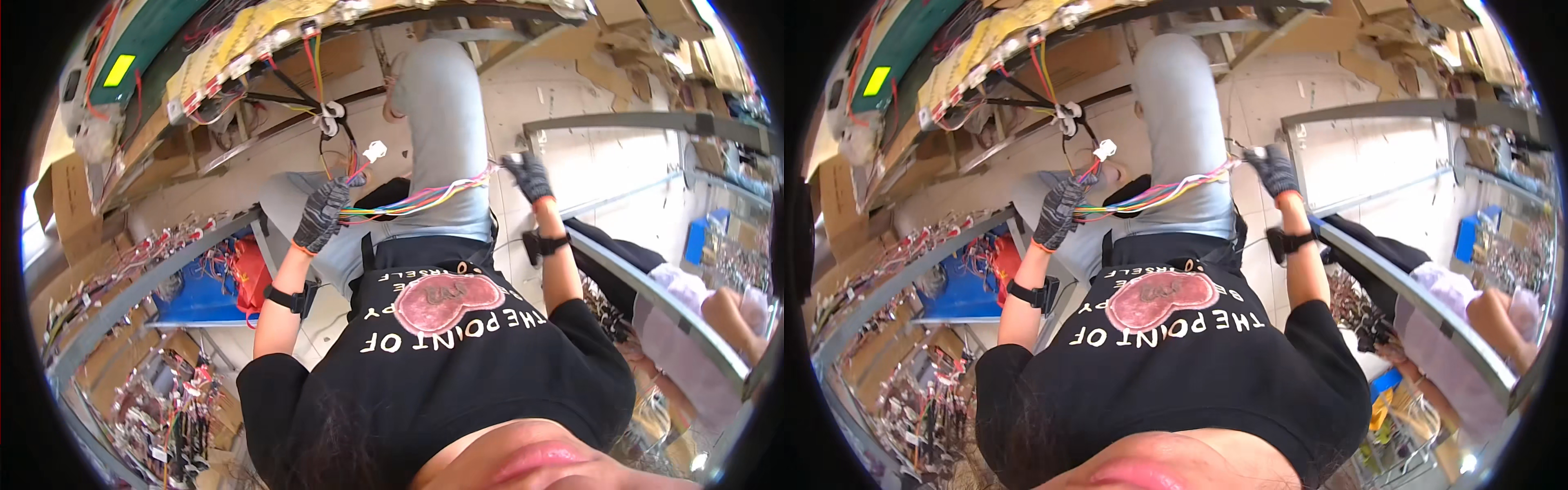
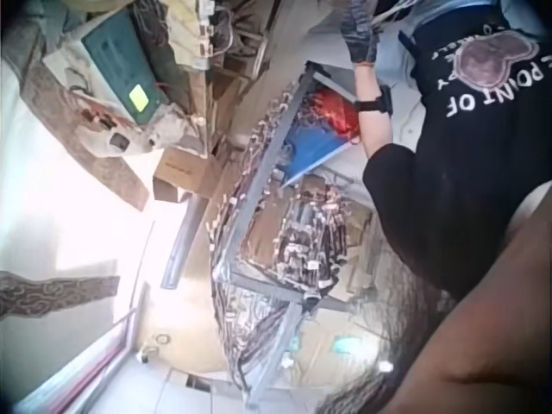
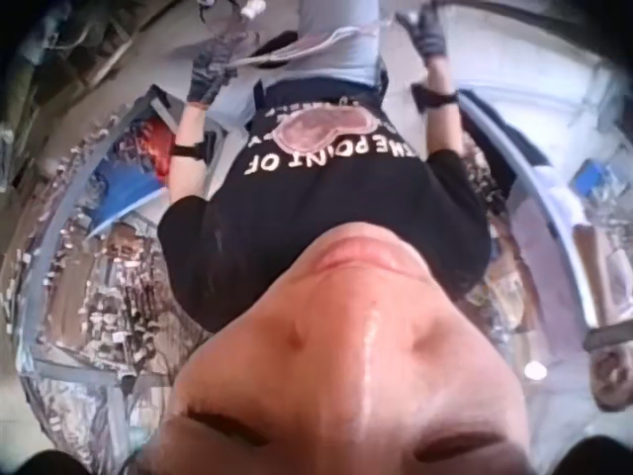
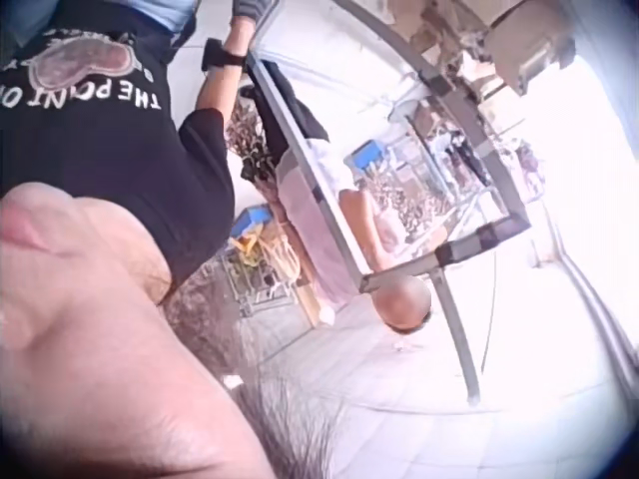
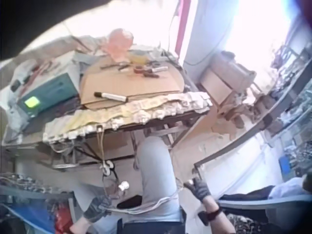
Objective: Connecting and organizing multiple colored wires into a wire harness assembly on a testing board.
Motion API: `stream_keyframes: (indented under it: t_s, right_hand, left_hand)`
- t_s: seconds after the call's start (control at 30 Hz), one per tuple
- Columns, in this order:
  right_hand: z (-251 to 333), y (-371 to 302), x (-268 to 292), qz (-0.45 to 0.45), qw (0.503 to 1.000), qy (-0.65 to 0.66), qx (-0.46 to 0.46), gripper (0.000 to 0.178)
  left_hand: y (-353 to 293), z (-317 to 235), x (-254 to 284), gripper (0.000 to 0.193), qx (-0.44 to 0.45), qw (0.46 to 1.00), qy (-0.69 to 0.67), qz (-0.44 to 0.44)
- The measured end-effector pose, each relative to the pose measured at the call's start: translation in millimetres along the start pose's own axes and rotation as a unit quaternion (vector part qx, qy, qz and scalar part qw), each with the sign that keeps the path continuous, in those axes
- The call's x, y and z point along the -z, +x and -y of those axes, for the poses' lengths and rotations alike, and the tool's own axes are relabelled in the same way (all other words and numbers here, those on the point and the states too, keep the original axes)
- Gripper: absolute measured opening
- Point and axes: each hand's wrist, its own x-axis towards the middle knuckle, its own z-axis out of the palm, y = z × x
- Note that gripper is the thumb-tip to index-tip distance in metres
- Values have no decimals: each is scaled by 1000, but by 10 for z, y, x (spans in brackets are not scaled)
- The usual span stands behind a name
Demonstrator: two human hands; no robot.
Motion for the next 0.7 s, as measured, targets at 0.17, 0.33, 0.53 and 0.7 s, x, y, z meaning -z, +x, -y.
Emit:
stream_keyframes:
  t_s: [0.17, 0.33, 0.53, 0.7]
  right_hand:
    - [1528, -476, 1018, -39, 901, 367, 226, 33]
    - [2295, -115, 728, 92, 816, 505, 266, 40]
    - [2693, 189, 442, 68, 845, 505, 160, 28]
    - [2805, 425, 240, -171, 859, 363, 318, 36]
  left_hand:
    - [24, -21, -147, 29, 5, 998, -20, -66]
    - [169, -617, -298, 30, 92, 989, -110, -28]
    - [428, -679, -384, 28, 50, 970, -227, 78]
    - [696, -604, -380, 22, 64, 927, -355, 103]
